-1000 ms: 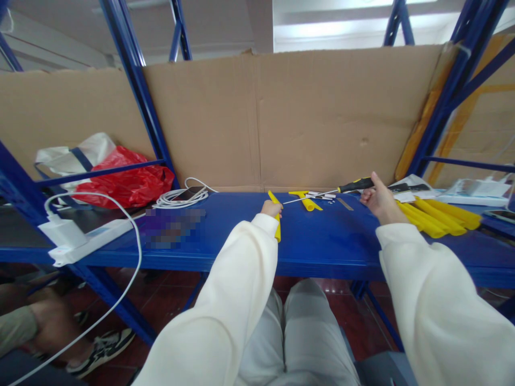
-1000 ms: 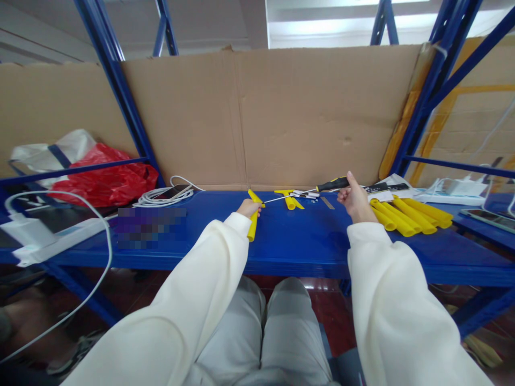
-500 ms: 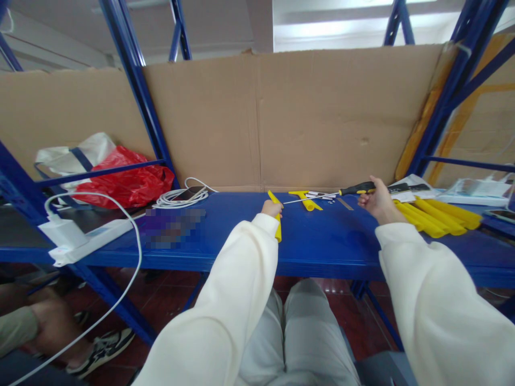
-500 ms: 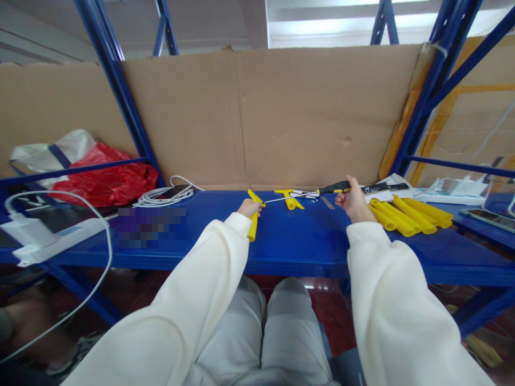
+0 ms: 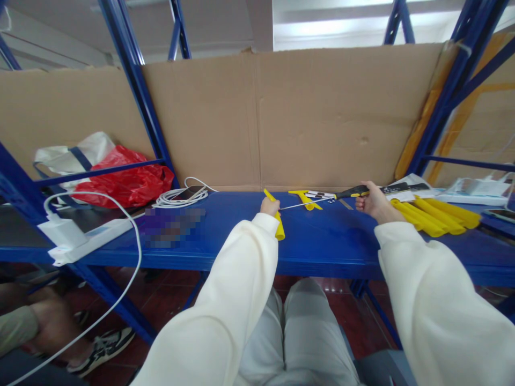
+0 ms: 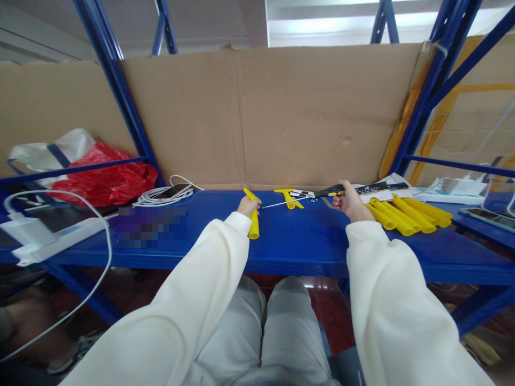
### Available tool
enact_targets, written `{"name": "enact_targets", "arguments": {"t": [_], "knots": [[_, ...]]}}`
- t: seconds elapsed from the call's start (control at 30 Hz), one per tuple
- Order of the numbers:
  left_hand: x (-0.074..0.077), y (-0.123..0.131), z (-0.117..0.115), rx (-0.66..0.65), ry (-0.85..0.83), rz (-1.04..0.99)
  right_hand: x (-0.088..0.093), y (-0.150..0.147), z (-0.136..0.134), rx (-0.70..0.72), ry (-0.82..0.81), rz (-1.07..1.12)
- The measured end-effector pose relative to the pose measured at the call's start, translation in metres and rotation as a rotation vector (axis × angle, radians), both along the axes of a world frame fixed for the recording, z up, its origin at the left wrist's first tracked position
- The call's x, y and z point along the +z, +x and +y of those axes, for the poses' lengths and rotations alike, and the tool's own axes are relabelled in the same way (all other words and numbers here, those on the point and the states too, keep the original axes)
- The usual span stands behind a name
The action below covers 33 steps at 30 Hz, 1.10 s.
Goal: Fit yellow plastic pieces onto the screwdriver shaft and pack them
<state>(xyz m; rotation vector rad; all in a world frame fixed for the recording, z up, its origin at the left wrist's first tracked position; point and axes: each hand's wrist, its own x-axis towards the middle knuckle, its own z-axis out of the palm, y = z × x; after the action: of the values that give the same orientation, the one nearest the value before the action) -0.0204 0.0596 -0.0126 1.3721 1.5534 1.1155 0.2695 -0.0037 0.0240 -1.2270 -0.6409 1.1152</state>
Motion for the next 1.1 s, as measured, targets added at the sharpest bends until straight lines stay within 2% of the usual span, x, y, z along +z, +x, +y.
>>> {"name": "enact_targets", "arguments": {"t": [0.27,0.47,0.57,0.83,1.0,1.1], "knots": [[-0.003,0.003,-0.001,0.092,0.036,0.023,-0.004,-0.007,-0.003,0.32,-0.205,-0.392],[-0.006,0.003,0.002,0.061,0.073,0.049,-0.011,-0.015,-0.003,0.367,-0.362,-0.677],[-0.007,0.002,0.003,0.049,0.083,0.062,-0.013,-0.018,-0.004,0.321,-0.348,-0.772],[-0.01,0.001,0.005,0.009,0.144,0.06,-0.019,-0.007,0.007,0.04,-0.389,-1.144],[-0.009,0.001,0.004,0.0,0.184,0.096,-0.024,0.011,0.019,-0.01,-0.31,-1.432],[-0.006,0.001,-0.001,0.011,0.22,0.153,-0.025,0.016,0.023,-0.027,-0.271,-1.517]]}}
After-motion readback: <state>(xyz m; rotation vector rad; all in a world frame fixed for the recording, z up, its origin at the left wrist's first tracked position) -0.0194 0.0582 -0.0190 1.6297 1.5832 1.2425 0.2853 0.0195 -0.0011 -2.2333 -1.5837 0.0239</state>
